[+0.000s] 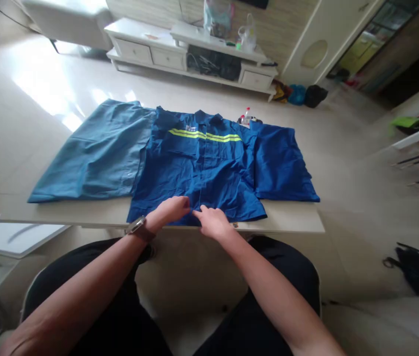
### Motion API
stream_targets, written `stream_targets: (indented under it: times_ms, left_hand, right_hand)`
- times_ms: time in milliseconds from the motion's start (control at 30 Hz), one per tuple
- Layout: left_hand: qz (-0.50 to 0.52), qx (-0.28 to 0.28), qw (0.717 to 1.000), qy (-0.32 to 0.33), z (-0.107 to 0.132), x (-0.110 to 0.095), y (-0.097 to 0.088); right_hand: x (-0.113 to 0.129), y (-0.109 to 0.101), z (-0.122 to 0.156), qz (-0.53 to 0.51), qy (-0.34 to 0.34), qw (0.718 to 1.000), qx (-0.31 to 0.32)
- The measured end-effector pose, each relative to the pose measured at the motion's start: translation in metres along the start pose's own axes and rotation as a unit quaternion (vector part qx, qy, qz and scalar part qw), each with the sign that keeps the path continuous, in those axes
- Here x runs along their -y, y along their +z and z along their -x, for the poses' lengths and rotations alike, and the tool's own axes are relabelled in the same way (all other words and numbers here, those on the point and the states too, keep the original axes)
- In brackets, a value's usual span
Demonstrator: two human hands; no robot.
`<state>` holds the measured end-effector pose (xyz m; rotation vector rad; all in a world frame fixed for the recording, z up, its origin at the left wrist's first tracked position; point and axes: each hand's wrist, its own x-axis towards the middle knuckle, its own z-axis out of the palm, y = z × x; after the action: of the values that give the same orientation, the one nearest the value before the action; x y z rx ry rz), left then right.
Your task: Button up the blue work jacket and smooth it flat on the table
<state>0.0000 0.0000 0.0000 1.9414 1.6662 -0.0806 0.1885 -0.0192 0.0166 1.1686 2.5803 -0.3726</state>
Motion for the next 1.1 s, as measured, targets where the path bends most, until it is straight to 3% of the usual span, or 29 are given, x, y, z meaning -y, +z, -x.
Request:
stream_targets:
  times_ms: [200, 400, 533, 700, 800, 933, 1100]
  left_hand:
    - [-0.02, 0.01, 1.0, -0.02, -0.01, 0.014, -0.016]
    - [0.017, 0.002, 1.0, -0.011, -0.026, 0.01, -0.018]
    - [0.099, -0.013, 0.994, 0.043, -0.027, -0.002, -0.019]
    - [0.204, -0.012, 0.966, 0.159, -0.017, -0.017, -0.024]
    - [0.211, -0.043, 0.967, 0.134, -0.016, -0.018, -0.02]
    - [0.203, -0.085, 0.968, 0.12, -0.02, -0.017, -0.01]
    - [0.173, -0.139, 0.963, 0.154, -0.023, -0.021, -0.004]
  right_hand:
    - [-0.016, 0.017, -0.023, -0.035, -0.026, 0.999, 0.021]
    - [-0.029, 0.001, -0.025, -0.097, -0.033, 0.994, 0.043]
    - [-0.045, -0.02, -0.024, -0.204, -0.032, 0.979, 0.003]
    - [-0.053, -0.032, -0.019, -0.365, -0.017, 0.926, -0.099]
    - [-0.053, -0.029, -0.017, -0.427, -0.009, 0.894, -0.135]
    - [-0.055, -0.022, -0.014, -0.453, 0.049, 0.873, -0.174]
    - [-0.057, -0.018, -0.014, -0.432, 0.08, 0.881, -0.177]
